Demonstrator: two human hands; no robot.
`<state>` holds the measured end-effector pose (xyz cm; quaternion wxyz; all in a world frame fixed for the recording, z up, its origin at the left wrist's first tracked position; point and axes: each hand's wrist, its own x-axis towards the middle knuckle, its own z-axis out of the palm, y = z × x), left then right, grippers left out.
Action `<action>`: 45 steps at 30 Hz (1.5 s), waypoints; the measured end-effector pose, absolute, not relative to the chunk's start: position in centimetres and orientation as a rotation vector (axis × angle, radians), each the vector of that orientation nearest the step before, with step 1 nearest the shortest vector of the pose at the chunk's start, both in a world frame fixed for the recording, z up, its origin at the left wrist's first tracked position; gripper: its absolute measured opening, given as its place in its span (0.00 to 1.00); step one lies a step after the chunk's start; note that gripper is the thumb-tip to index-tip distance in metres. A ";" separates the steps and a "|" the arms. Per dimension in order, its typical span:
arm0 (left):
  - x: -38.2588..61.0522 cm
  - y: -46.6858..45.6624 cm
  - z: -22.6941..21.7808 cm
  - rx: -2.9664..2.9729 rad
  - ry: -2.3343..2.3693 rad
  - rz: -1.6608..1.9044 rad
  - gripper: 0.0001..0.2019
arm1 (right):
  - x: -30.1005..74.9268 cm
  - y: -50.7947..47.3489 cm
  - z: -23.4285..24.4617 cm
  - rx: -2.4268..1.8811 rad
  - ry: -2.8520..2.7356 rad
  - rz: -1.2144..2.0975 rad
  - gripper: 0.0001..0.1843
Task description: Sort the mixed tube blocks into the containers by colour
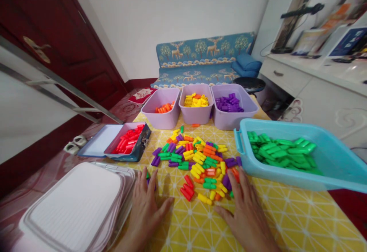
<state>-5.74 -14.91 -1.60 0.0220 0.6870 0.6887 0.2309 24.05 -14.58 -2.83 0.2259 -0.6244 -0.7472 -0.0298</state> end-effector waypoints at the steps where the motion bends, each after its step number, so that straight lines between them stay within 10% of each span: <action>1: -5.5 -14.6 -1.6 2.100 2.165 0.663 0.42 | 24.1 -14.5 -3.1 -1.731 -2.057 -0.061 0.48; 18: -1.8 -8.1 -1.0 2.050 1.950 0.712 0.46 | 19.8 -6.2 -2.4 -1.447 -1.919 0.346 0.37; 32: 0.6 -1.4 0.2 1.879 1.362 1.312 0.20 | 18.6 -5.3 -0.1 -1.157 -1.668 0.666 0.32; 39: 1.0 -1.6 -0.8 2.141 1.476 1.161 0.29 | 19.5 2.1 1.0 -1.494 -1.808 0.240 0.33; 45: 0.8 -1.3 -1.2 2.048 1.469 1.219 0.32 | 18.8 3.5 0.6 -1.531 -1.863 0.645 0.33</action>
